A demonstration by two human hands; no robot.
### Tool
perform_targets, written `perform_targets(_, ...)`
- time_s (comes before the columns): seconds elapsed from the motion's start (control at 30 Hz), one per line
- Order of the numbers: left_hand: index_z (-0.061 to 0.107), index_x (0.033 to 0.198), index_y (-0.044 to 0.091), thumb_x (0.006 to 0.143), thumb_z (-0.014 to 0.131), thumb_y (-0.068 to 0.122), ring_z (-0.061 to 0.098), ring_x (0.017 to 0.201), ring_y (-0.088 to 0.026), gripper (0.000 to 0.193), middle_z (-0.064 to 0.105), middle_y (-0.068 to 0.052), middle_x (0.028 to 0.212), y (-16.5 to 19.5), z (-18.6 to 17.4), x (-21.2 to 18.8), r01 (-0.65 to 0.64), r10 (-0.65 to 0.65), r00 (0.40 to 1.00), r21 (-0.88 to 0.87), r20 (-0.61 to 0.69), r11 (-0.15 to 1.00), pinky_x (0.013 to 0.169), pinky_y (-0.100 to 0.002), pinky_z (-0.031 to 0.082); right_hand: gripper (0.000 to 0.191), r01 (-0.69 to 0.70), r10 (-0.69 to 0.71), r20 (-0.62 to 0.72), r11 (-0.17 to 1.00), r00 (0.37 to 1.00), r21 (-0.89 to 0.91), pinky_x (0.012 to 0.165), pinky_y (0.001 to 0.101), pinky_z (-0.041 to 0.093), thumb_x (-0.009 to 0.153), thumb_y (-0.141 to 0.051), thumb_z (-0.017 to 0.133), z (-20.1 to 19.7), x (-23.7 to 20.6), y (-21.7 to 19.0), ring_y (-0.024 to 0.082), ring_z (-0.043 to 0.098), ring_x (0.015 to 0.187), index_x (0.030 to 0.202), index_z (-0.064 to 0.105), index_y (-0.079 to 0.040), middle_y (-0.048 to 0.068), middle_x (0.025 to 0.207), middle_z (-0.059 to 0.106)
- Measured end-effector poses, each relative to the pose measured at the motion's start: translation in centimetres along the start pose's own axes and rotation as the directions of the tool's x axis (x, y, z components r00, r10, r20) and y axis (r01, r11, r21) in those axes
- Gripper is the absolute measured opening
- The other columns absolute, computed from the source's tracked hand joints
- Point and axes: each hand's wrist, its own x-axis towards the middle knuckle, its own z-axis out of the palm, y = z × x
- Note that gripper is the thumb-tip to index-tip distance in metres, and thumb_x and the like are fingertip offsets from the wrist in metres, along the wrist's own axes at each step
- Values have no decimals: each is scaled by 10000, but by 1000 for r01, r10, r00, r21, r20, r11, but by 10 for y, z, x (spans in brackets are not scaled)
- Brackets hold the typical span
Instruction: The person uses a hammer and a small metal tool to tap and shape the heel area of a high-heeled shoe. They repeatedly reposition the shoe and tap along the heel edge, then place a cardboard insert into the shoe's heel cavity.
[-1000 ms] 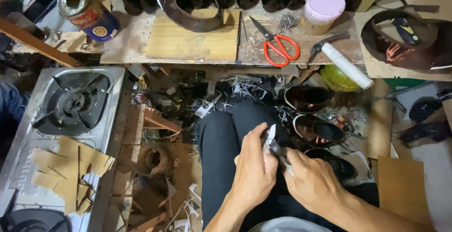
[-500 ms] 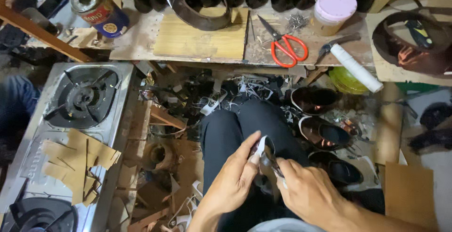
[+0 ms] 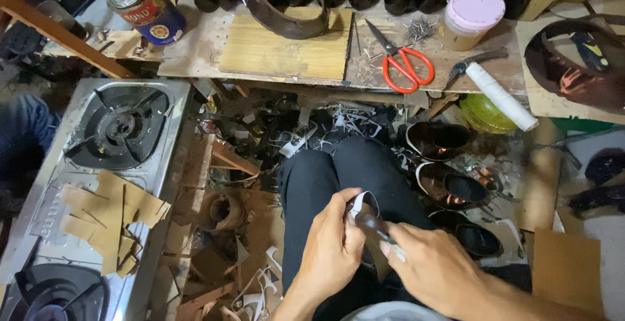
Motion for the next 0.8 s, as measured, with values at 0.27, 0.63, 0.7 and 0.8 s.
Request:
perform_targets(0.27, 526, 1369, -32, 938, 499, 40, 693, 986, -407, 438, 677, -265, 1137, -11, 11, 0, -362, 362, 931, 8, -38, 932, 892, -423, 549, 257, -228, 83, 546, 953, 834, 202, 569, 354, 572, 941, -321, 570, -59, 23, 7, 180, 714, 577, 902, 654, -82, 23, 668, 724)
perform_targets(0.63, 430, 1514, 32, 1044, 419, 142, 681, 773, -255, 483, 758, -156, 1280, -23, 11, 5, -139, 171, 983, -339, 69, 930, 743, -356, 551, 386, -203, 107, 536, 971, 838, 123, 472, 343, 511, 983, -418, 528, -54, 25, 15, 163, 629, 429, 812, 588, -77, 91, 532, 612)
perform_targets(0.7, 447, 1503, 16, 1082, 420, 152, 718, 886, -211, 443, 754, -163, 1232, -28, 18, 9, -284, 292, 956, -309, -21, 908, 821, -333, 564, 370, -228, 108, 453, 949, 885, 220, 464, 360, 508, 972, -410, 544, -37, 21, 17, 199, 636, 425, 855, 607, -65, 98, 538, 603)
perform_targets(0.8, 504, 1443, 21, 1081, 458, 177, 712, 830, -170, 397, 742, -136, 999, -38, 24, 18, -282, 272, 959, -233, -74, 931, 777, -304, 565, 328, 227, -242, 38, 946, 969, 233, 474, 373, 497, 1000, -362, 548, -12, 17, 23, 252, 657, 515, 964, 647, -52, 104, 639, 649)
